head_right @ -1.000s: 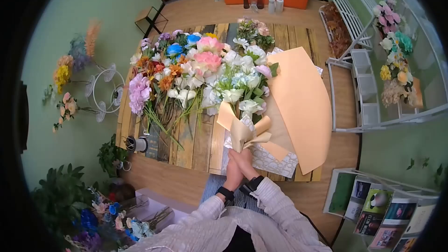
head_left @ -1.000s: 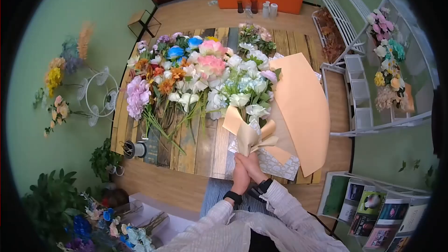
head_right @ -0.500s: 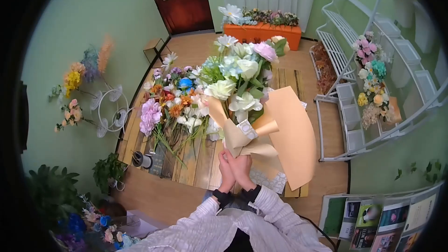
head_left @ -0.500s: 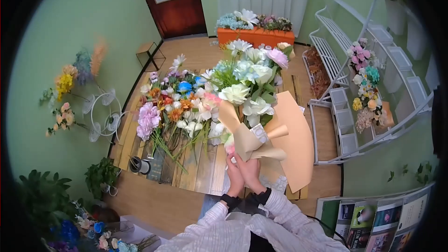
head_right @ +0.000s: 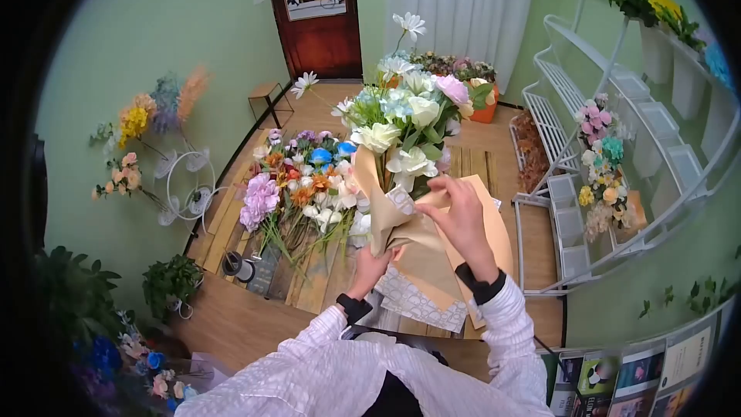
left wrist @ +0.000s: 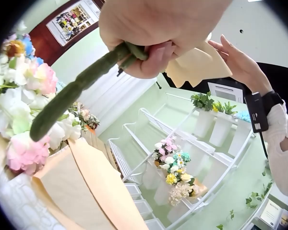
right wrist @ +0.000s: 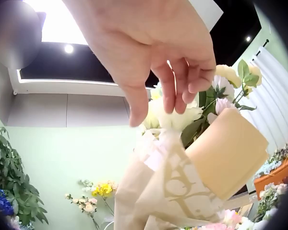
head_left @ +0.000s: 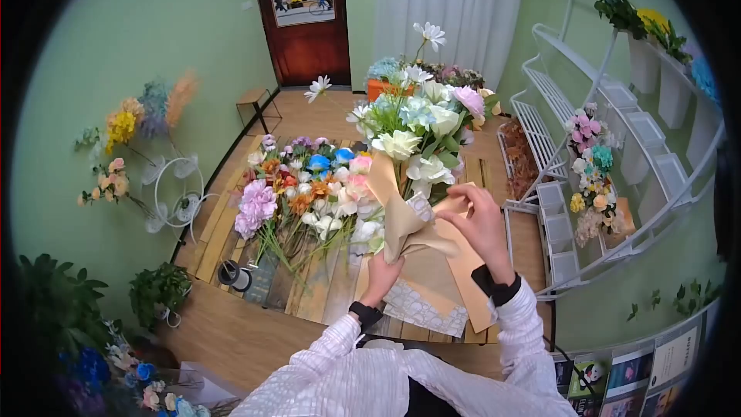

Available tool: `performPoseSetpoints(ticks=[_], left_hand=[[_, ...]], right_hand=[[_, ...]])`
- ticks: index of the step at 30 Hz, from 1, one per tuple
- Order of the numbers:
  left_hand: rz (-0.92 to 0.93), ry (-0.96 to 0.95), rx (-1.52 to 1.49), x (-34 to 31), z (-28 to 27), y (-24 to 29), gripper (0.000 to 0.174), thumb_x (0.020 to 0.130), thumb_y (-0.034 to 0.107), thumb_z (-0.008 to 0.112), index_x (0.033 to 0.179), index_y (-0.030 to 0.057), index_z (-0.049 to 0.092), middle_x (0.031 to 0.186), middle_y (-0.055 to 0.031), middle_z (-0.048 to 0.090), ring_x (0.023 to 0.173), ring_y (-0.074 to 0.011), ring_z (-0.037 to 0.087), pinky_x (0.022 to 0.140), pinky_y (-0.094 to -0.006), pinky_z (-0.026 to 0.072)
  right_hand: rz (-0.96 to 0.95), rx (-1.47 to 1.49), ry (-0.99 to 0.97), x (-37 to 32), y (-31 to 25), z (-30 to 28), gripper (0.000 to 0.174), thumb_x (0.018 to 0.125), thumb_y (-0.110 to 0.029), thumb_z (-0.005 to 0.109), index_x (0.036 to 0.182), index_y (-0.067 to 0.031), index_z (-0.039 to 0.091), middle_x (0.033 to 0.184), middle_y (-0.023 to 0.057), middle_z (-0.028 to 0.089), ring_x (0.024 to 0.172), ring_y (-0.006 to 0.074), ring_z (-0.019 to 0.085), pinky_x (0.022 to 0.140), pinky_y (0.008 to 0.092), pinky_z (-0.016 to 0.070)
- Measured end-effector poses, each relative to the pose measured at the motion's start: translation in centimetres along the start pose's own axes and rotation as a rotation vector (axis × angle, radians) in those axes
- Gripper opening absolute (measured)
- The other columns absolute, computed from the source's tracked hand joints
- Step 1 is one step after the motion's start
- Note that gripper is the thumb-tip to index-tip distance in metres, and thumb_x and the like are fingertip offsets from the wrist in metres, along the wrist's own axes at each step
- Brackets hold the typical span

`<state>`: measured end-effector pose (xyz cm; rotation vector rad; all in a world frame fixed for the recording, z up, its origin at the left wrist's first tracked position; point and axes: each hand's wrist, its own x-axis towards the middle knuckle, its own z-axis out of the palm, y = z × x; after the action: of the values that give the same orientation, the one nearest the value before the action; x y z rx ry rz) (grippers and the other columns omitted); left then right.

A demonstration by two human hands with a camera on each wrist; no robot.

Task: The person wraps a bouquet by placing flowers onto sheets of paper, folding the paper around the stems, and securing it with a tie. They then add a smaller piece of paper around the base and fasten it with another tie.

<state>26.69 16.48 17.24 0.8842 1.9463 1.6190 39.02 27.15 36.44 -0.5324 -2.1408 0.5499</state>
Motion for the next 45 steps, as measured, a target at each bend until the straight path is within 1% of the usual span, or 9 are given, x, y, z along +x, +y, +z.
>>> performPoseSetpoints(ticks=[1, 7, 14, 19, 25, 31, 37, 40, 45], left_hand=[[-0.003, -0.026, -0.028, 0.2, -0.4, 0.3, 0.027, 0.067, 0.014, 0.06, 0.088, -0.0031, 0.057, 0.076, -0.0178, 0.061, 0.074, -0.0261, 0.061, 0.063, -0.0319, 0.0458], [0.022, -0.106, -0.1, 1.8, -2.1, 0.5, 0.026, 0.067, 0.015, 0.061, 0.085, -0.004, 0.057, 0.072, -0.0155, 0.061, 0.068, -0.022, 0.062, 0.061, -0.0307, 0.0462], [0.072, -0.134, -0.137, 3.5, -5.9, 1.5, 0.024, 0.067, 0.012, 0.059, 0.085, -0.0037, 0.057, 0.068, -0.0153, 0.06, 0.064, -0.0179, 0.06, 0.058, -0.0313, 0.0458], [0.105, -0.142, -0.119, 5.4, -6.1, -3.7, 0.018, 0.068, 0.012, 0.059, 0.078, -0.0027, 0.055, 0.059, -0.0097, 0.055, 0.052, -0.0146, 0.054, 0.048, -0.0289, 0.0408], [0.045, -0.249, -0.218, 5.8, -7.6, -0.3, 0.013, 0.073, 0.011, 0.055, 0.071, -0.0011, 0.053, 0.051, -0.0027, 0.05, 0.04, -0.0096, 0.046, 0.038, -0.0242, 0.0348], [-0.112, -0.443, -0.375, 5.6, -6.9, -1.4, 0.014, 0.076, 0.012, 0.052, 0.066, 0.0023, 0.051, 0.051, -0.0004, 0.048, 0.039, -0.0075, 0.044, 0.034, -0.021, 0.0321], [-0.1, -0.459, -0.321, 5.3, -10.5, -2.1, 0.012, 0.076, 0.011, 0.053, 0.068, 0.0021, 0.051, 0.051, 0.0008, 0.047, 0.039, -0.0064, 0.043, 0.036, -0.0208, 0.033], [0.039, -0.357, -0.287, 6.4, -12.3, -4.1, 0.015, 0.072, 0.01, 0.055, 0.08, -0.0029, 0.057, 0.058, -0.0029, 0.055, 0.051, -0.0092, 0.05, 0.045, -0.0243, 0.0397], [-0.111, -0.231, -0.255, 5.4, -14.5, -6.5, 0.019, 0.069, 0.008, 0.056, 0.083, -0.004, 0.057, 0.067, -0.0079, 0.059, 0.062, -0.0117, 0.055, 0.056, -0.0273, 0.0436]], right_hand=[[-0.214, -0.095, 0.045, 1.3, -0.2, 0.1, 0.026, 0.06, -0.022, 0.07, 0.074, -0.0019, 0.059, 0.071, 0.008, 0.057, 0.055, 0.022, 0.051, 0.052, 0.03, 0.0417], [-0.047, -0.048, -0.559, 3.8, 0.2, 3.5, 0.026, 0.059, -0.018, 0.07, 0.063, 0.0008, 0.053, 0.054, 0.0123, 0.046, 0.047, 0.0217, 0.042, 0.047, 0.0325, 0.035], [-0.055, -0.071, -0.76, 6.2, -1.1, 5.7, 0.021, 0.062, -0.013, 0.067, 0.063, 0.0021, 0.053, 0.053, 0.0114, 0.048, 0.046, 0.0168, 0.043, 0.046, 0.0302, 0.035], [0.124, 0.195, -0.543, 5.4, -2.4, 3.6, 0.014, 0.067, -0.015, 0.065, 0.075, -0.003, 0.061, 0.065, 0.0031, 0.059, 0.054, 0.0101, 0.05, 0.05, 0.0246, 0.0397], [0.699, 0.403, -0.215, -5.6, 2.0, 4.2, 0.02, 0.071, -0.015, 0.065, 0.083, -0.0007, 0.06, 0.08, 0.0034, 0.062, 0.073, 0.009, 0.055, 0.065, 0.0213, 0.0424], [0.685, 0.6, -0.129, -6.3, -1.5, 13.3, 0.027, 0.068, -0.01, 0.066, 0.091, -0.0004, 0.057, 0.084, 0.0047, 0.061, 0.075, 0.0131, 0.057, 0.067, 0.0252, 0.0451], [0.872, 0.918, -0.29, -4.6, 3.4, 18.3, 0.019, 0.073, -0.011, 0.06, 0.088, -0.0006, 0.056, 0.064, 0.0046, 0.058, 0.051, 0.0111, 0.056, 0.041, 0.0217, 0.0424], [0.834, 0.631, -0.448, -3.4, 2.3, 17.8, 0.025, 0.072, -0.005, 0.059, 0.096, 0.0006, 0.053, 0.074, 0.0061, 0.059, 0.061, 0.0113, 0.058, 0.048, 0.0224, 0.0462], [0.664, 0.806, -0.405, -2.0, 2.6, 15.7, 0.034, 0.074, -0.008, 0.058, 0.103, 0.0042, 0.048, 0.083, 0.011, 0.06, 0.077, 0.0151, 0.058, 0.062, 0.0227, 0.0487]])
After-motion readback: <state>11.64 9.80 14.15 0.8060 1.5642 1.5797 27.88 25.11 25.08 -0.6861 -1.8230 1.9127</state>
